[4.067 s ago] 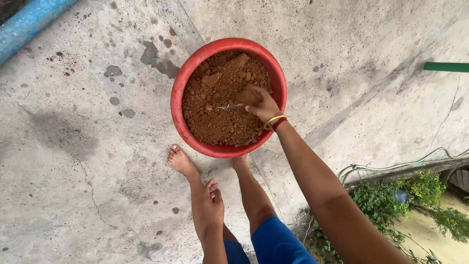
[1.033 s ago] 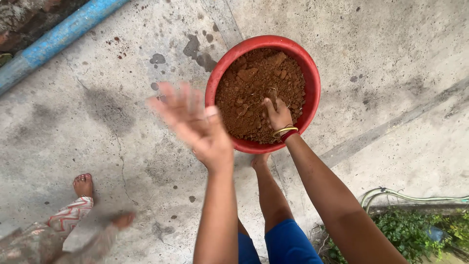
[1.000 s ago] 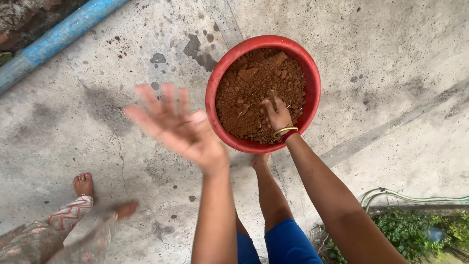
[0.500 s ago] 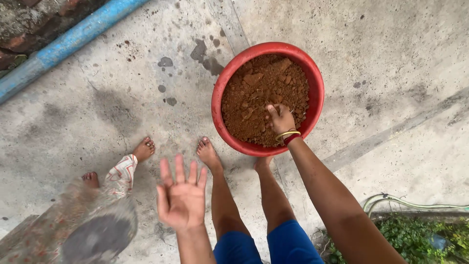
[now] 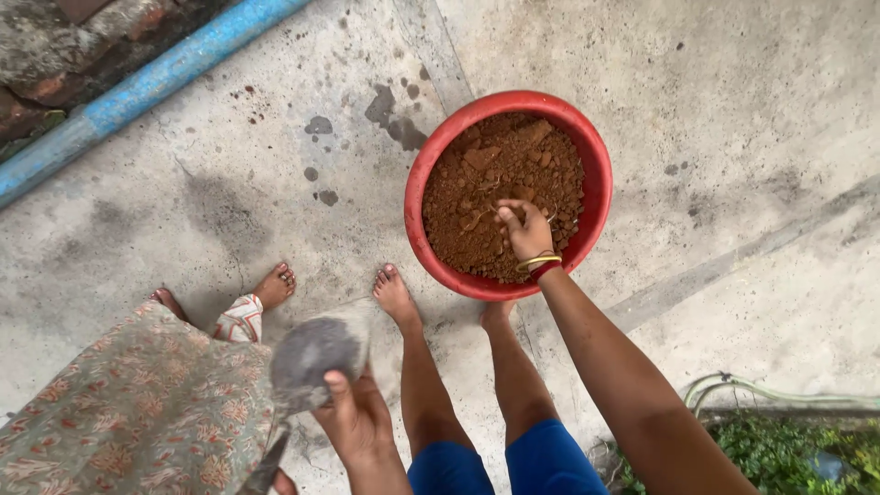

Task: Using a trowel and hands to break up and mix soil in a plastic basin and transfer some to a smaller container.

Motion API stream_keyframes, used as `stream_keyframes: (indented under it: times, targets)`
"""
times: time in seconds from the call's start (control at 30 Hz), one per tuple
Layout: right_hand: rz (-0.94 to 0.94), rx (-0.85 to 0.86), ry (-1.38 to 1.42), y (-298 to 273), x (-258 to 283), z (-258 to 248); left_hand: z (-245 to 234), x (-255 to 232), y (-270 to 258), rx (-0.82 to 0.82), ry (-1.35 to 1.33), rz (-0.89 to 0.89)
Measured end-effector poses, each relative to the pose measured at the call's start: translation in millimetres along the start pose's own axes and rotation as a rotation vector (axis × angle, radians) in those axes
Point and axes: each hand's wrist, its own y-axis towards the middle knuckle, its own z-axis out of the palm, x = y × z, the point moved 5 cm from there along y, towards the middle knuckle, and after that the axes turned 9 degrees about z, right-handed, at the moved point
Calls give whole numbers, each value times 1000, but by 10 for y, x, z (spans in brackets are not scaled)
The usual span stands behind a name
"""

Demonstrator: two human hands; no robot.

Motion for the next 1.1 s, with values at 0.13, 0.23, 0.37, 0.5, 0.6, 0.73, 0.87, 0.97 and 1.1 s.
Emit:
stream_keyframes:
  times: [0.13, 0.23, 0.37, 0.5, 0.6, 0.73, 0.87, 0.97, 1.1]
  targets:
    - [-80, -150, -331, -150, 154, -19, -314, 92, -52, 58, 271, 319]
    - [-54, -135, -205, -80, 164, -50, -166, 250, -127, 101, 667, 349]
    - [8, -163, -269, -116, 111, -90, -111, 651, -237, 192, 615, 150]
    - [-12, -209, -327, -80, 190, -153, 220, 1004, -226, 276, 1492, -548]
    - [-86, -215, -224, -83, 151, -240, 368, 1437, -70, 566, 1701, -449]
    - [-153, -77, -109, -225, 312, -327, 161, 2265, 129, 552, 1235, -234]
    - [-646, -82, -424, -339, 208, -342, 427, 2369, 75, 453, 682, -202]
    - [-146, 271, -75, -155, -324, -315, 487, 2479, 63, 439, 545, -257]
    - [116, 398, 212, -237, -448, -317, 384, 2432, 134, 358, 454, -390]
